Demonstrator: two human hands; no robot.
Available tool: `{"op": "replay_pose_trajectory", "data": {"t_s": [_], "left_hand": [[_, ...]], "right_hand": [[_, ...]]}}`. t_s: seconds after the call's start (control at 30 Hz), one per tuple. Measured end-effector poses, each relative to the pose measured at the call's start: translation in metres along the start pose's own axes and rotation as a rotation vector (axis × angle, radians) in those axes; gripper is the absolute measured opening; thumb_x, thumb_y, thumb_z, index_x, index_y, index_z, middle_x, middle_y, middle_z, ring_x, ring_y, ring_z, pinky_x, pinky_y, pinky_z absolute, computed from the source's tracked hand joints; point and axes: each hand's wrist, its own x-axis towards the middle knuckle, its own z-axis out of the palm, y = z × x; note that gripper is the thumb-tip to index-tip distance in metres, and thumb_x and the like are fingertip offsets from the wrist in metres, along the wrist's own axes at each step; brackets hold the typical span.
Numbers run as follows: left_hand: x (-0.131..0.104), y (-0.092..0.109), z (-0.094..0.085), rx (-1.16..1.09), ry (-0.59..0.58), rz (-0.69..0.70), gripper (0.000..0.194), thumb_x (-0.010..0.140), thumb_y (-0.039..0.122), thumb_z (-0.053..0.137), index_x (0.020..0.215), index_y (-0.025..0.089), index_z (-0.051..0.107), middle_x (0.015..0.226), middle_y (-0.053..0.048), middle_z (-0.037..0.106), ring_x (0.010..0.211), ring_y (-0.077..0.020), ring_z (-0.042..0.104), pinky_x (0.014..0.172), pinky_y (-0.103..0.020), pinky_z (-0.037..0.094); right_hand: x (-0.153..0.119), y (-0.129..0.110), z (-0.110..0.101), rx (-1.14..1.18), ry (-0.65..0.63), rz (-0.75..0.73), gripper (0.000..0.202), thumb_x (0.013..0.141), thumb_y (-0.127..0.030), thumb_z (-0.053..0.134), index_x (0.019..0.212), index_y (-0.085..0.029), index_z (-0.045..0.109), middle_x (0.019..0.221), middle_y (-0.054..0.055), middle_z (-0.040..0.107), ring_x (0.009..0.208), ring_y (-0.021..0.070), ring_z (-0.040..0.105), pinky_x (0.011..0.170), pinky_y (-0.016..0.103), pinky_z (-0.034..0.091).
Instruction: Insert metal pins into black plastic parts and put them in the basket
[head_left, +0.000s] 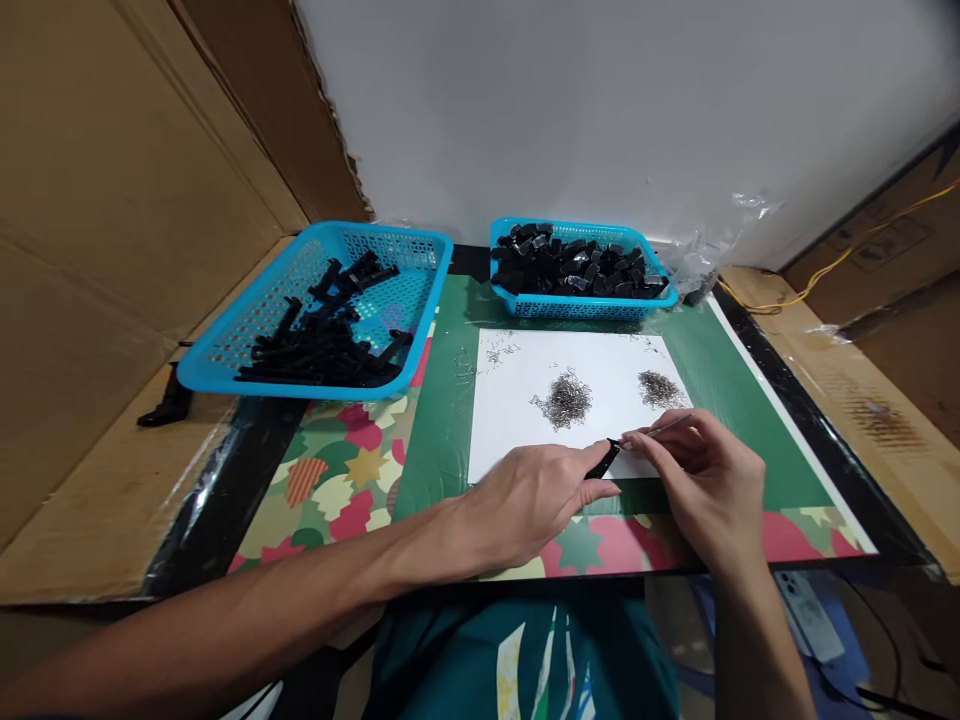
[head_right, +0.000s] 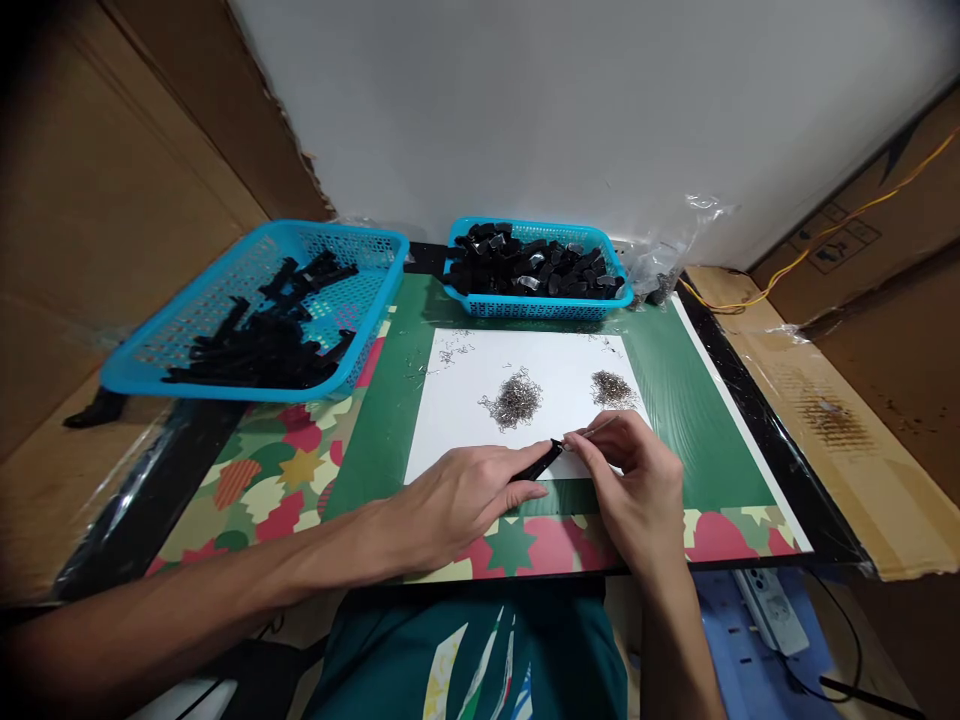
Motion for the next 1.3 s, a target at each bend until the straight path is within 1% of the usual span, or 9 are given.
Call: {"op": "replay_pose_trajectory", "data": {"t_s": [0.2, 0.53, 0.83, 0.9, 0.97, 1.07, 1.13, 1.2, 1.3], "left_hand": [[0.000, -0.001, 0.002, -0.005, 0.012, 0.017, 0.037, 0.114, 0.042, 0.044, 0.140, 0.019, 0.057, 0.097, -0.006, 0.077, 0.084, -0.0251, 0.074, 0.069, -0.030, 0.044], [0.003, -0.002, 0.005, -0.026, 0.019, 0.022, 0.037, 0.114, 0.032, 0.047, 0.147, 0.017, 0.056, 0.097, -0.007, 0.078, 0.086, -0.0252, 0.075, 0.071, -0.031, 0.048], [0.005, 0.000, -0.002, -0.096, -0.005, -0.057, 0.039, 0.114, 0.036, 0.041, 0.144, 0.021, 0.063, 0.106, -0.009, 0.080, 0.099, -0.0285, 0.077, 0.080, -0.032, 0.053], [0.005, 0.000, -0.005, -0.139, 0.008, -0.085, 0.043, 0.114, 0.042, 0.040, 0.145, 0.023, 0.064, 0.117, -0.010, 0.080, 0.109, -0.0299, 0.076, 0.088, -0.035, 0.056], [0.004, 0.000, -0.007, -0.172, 0.010, -0.112, 0.047, 0.114, 0.048, 0.039, 0.145, 0.024, 0.064, 0.125, -0.010, 0.078, 0.116, -0.0309, 0.075, 0.094, -0.037, 0.056], [0.002, 0.001, -0.010, -0.192, -0.001, -0.142, 0.050, 0.113, 0.052, 0.040, 0.147, 0.025, 0.063, 0.128, -0.010, 0.077, 0.117, -0.0314, 0.074, 0.094, -0.037, 0.056], [0.000, 0.003, -0.011, -0.203, -0.013, -0.155, 0.049, 0.113, 0.051, 0.040, 0.149, 0.025, 0.060, 0.122, -0.009, 0.078, 0.108, -0.0294, 0.075, 0.088, -0.036, 0.055], [0.000, 0.005, -0.013, -0.215, -0.014, -0.172, 0.046, 0.113, 0.049, 0.040, 0.148, 0.027, 0.059, 0.109, -0.006, 0.078, 0.094, -0.0256, 0.074, 0.078, -0.032, 0.052], [0.000, 0.006, -0.014, -0.240, 0.000, -0.182, 0.038, 0.113, 0.045, 0.041, 0.142, 0.026, 0.057, 0.093, -0.002, 0.071, 0.078, -0.0203, 0.066, 0.068, -0.028, 0.044]], "right_hand": [[-0.001, 0.000, 0.004, -0.008, 0.038, 0.010, 0.019, 0.087, -0.029, 0.086, 0.093, -0.023, 0.068, 0.081, 0.001, 0.077, 0.077, 0.0190, 0.079, 0.072, 0.027, 0.067], [-0.003, -0.012, 0.007, -0.202, 0.022, -0.021, 0.014, 0.092, -0.030, 0.077, 0.091, -0.022, 0.066, 0.076, 0.000, 0.073, 0.072, 0.0180, 0.077, 0.067, 0.028, 0.063], [0.000, -0.008, 0.012, -0.116, 0.014, 0.002, 0.018, 0.091, -0.032, 0.078, 0.089, -0.023, 0.063, 0.076, 0.000, 0.073, 0.070, 0.0190, 0.075, 0.068, 0.031, 0.060], [0.005, -0.006, 0.008, 0.020, 0.050, 0.030, 0.020, 0.090, -0.033, 0.080, 0.090, -0.023, 0.063, 0.077, 0.000, 0.073, 0.072, 0.0189, 0.074, 0.070, 0.031, 0.059], [0.013, -0.002, -0.003, 0.141, 0.160, 0.043, 0.020, 0.091, -0.034, 0.078, 0.093, -0.023, 0.062, 0.079, 0.000, 0.072, 0.075, 0.0185, 0.073, 0.074, 0.032, 0.059], [0.026, 0.008, -0.029, 0.144, 0.294, 0.037, 0.012, 0.096, -0.035, 0.067, 0.100, -0.024, 0.062, 0.073, -0.003, 0.063, 0.069, 0.0161, 0.062, 0.072, 0.031, 0.054], [0.034, 0.014, -0.046, -0.074, 0.263, 0.062, 0.013, 0.096, -0.035, 0.060, 0.097, -0.023, 0.065, 0.068, -0.004, 0.054, 0.061, 0.0147, 0.051, 0.061, 0.028, 0.044], [0.040, 0.020, -0.057, -0.330, 0.136, 0.097, 0.020, 0.094, -0.040, 0.062, 0.093, -0.021, 0.070, 0.065, -0.004, 0.050, 0.058, 0.0152, 0.045, 0.055, 0.029, 0.034], [0.046, 0.027, -0.060, -0.483, 0.006, 0.135, 0.031, 0.089, -0.048, 0.065, 0.089, -0.019, 0.075, 0.060, -0.004, 0.047, 0.056, 0.0157, 0.042, 0.054, 0.030, 0.029]]}}
